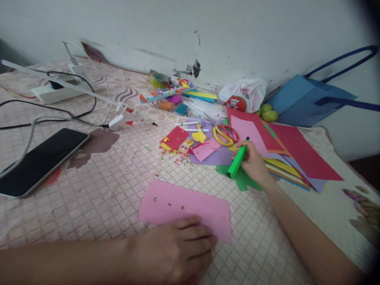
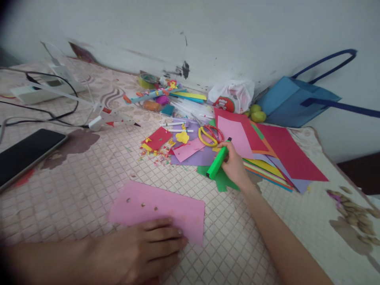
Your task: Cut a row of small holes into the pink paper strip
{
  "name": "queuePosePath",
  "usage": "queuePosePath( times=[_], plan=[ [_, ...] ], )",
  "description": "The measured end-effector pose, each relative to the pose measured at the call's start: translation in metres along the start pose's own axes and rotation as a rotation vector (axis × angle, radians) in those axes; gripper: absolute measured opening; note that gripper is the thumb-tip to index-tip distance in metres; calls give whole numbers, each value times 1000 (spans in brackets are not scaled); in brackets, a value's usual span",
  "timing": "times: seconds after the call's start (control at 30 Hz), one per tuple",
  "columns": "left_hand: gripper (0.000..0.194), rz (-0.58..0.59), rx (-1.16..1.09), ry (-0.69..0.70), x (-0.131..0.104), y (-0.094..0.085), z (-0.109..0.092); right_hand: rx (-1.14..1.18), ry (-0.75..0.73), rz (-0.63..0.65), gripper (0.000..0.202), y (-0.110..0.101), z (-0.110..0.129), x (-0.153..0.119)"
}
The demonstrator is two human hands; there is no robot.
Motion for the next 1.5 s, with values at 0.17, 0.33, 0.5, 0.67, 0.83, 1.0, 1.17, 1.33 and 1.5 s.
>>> queuePosePath(
  times=[0.17, 0.33, 0.5, 0.67, 0.83, 1.0, 1.17, 1.33, 1.5],
  plan=[
    [33, -13, 8, 2, 0, -1, 1, 112, -8, 23, 33, 3, 19, 1],
    [35, -4, 20, 0, 1, 0, 1, 319, -86, 121, 36, 35, 77, 8],
    [33, -1, 40, 7, 2, -1, 0, 456, -141, 273, 36, 87, 131, 16],
    [33, 7, 62, 26, 1, -2, -1, 521, -162, 286, 31, 107, 142, 25],
    [34, 5, 64, 31, 1, -2, -1, 660, -168, 125, 36, 82, 137, 24],
    [36, 11, 57, 19, 1, 1, -1, 770, -150, 11, 31, 41, 128, -1],
    [36, 6, 64, 11, 1, 1, -2, 839, 94, -15, 33, 30, 101, -48],
    [30, -45, 45, 86, 4, -6, -11, 669, 159, 91, 30, 41, 94, -103],
    [31, -12, 24, 38, 6, -4, -7, 420, 103, 201, 15, 54, 98, -133]
  ],
)
Point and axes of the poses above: each hand's wrist, its own x-axis towards the middle knuckle, its own y-axis out of the palm, z = x × y, the point moved 10 cm from there along x, towards the middle knuckle
